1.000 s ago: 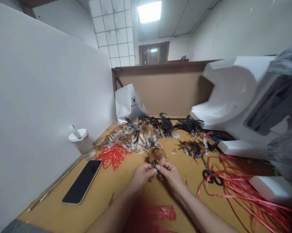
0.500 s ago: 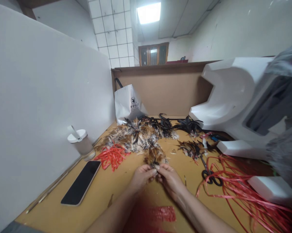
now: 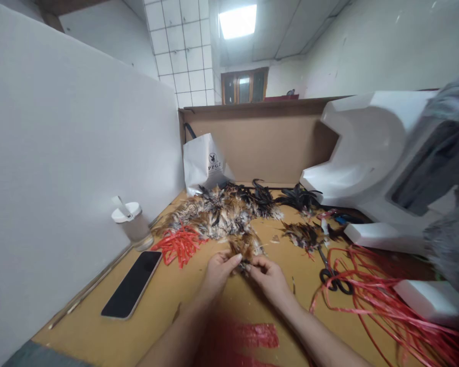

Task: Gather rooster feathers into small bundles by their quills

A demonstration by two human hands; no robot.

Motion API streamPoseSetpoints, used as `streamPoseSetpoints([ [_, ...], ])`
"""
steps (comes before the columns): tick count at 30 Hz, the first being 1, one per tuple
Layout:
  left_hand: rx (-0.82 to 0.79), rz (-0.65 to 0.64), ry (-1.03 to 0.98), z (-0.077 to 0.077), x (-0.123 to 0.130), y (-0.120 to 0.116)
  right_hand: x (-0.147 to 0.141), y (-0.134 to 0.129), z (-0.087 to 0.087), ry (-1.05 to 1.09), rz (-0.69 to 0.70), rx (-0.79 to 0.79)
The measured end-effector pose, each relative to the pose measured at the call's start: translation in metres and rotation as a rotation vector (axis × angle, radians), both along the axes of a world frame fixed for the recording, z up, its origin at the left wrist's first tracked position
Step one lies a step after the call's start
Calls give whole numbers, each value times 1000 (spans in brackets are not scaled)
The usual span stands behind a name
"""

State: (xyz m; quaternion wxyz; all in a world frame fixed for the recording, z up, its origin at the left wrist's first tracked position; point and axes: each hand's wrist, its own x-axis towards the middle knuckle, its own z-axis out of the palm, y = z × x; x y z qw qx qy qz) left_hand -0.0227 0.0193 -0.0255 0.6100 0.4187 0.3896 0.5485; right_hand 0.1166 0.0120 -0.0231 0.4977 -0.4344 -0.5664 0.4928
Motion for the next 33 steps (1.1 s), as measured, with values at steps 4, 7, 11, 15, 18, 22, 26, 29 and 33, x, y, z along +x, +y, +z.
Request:
streamPoseSetpoints([
  [4,-51,-4,-182,0,-4,2,-4,-3,-3,50,77,-92],
  [7,-83,29,-267,0,-9,4,-3,-4,0,118,134,-222],
  [11,-132,51,-365,-5,-14,8,1,-4,3,221,253,-289],
  [15,-192,49,-423,-10,-18,12,6,-2,6,335,349,-341],
  [18,-257,64,-473,-9,-20,14,11,1,9,392,312,-366],
  [22,-293,100,-500,-5,-22,14,25,12,15,375,127,-337],
  [26,-291,64,-515,-5,-23,14,55,31,20,267,-164,-213],
  [29,-303,35,-522,-6,-22,14,85,47,17,75,-415,-81],
  [33,-307,12,-530,-6,-22,14,121,63,3,-174,-609,-85],
])
